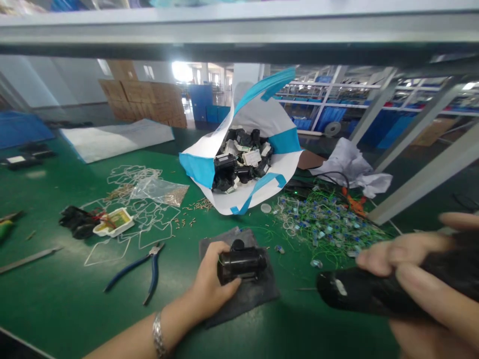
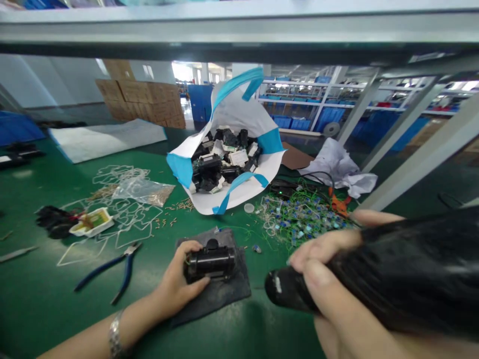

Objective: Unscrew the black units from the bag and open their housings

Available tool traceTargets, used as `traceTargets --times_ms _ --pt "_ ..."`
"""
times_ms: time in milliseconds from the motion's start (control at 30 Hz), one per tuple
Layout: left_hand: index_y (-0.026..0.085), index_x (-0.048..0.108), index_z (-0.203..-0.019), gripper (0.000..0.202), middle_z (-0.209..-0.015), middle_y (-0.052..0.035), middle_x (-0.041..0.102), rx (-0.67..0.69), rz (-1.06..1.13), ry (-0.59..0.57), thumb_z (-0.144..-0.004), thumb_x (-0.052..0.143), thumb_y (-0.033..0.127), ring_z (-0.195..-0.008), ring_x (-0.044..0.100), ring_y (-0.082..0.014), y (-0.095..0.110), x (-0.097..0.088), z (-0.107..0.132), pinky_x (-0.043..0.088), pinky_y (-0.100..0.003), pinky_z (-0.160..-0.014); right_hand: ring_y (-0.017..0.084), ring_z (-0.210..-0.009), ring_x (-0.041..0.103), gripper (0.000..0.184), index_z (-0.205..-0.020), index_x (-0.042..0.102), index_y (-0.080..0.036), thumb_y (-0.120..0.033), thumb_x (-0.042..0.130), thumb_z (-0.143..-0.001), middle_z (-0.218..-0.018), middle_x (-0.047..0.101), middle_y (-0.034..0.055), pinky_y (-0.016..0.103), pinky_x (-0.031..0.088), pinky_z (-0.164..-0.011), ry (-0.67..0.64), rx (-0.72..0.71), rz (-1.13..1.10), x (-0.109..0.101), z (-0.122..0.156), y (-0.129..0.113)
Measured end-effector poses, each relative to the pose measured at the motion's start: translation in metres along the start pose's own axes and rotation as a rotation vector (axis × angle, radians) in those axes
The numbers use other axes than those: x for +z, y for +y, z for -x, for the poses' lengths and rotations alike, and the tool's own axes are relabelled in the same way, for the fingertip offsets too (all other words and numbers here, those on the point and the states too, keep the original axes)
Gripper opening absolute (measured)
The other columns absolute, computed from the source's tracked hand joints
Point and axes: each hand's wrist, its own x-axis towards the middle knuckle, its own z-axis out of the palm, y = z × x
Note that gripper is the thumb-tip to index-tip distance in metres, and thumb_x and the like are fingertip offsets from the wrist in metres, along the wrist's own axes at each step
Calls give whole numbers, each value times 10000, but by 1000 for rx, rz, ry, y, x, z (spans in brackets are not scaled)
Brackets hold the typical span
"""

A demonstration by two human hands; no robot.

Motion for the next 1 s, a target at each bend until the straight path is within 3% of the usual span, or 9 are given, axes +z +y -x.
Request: traceTargets --times_ms 100,233,367,733,1000 --pt "202 378 -1030 508 -1153 -106 435 54 -16 -79 -590 618 119 -1138 407 -258 -4 -1 -1 331 -442 -967 187 -574 541 438 -985 518 -189 -178 718 -596 -660 533 9 370 489 -592 -27 100 -78 31 13 -3" --pt "209 351 -1144 643 -1197 -100 445 -66 42 -248 -581 655 145 -1132 429 -243 -2 -14 -10 327 -422 -983 179 -606 547 432 -1039 476 -197 -119 667 -659 -697 546 3 366 473 -629 -125 103 -122 51 31 5" --pt "212 387 -1130 653 -1222 -89 450 -79 49 -336 -550 681 160 -1135 433 -251 -1 -22 -14 321 -417 -988 180 -609 546 445 -1052 462 -177 -95 653 -658 -695 541 3 373 469 -642 -136 87 -140 57 37 12" --pt "208 400 -1030 572 -1234 -87 439 -11 -51 -356 -548 704 162 -1135 430 -234 0 -24 -15 345 -381 -970 185 -626 549 411 -1004 475 -180 -117 672 -649 -695 542 -4 414 463 -687 -185 79 -33 67 42 24" --pt "206 428 -977 598 -1186 -80 459 5 -81 -460 -491 776 209 -1063 477 -263 -1 -31 -18 404 -395 -893 160 -554 524 302 -877 495 -170 -68 651 -640 -639 539 -10 340 459 -604 -232 58 -79 80 36 27"
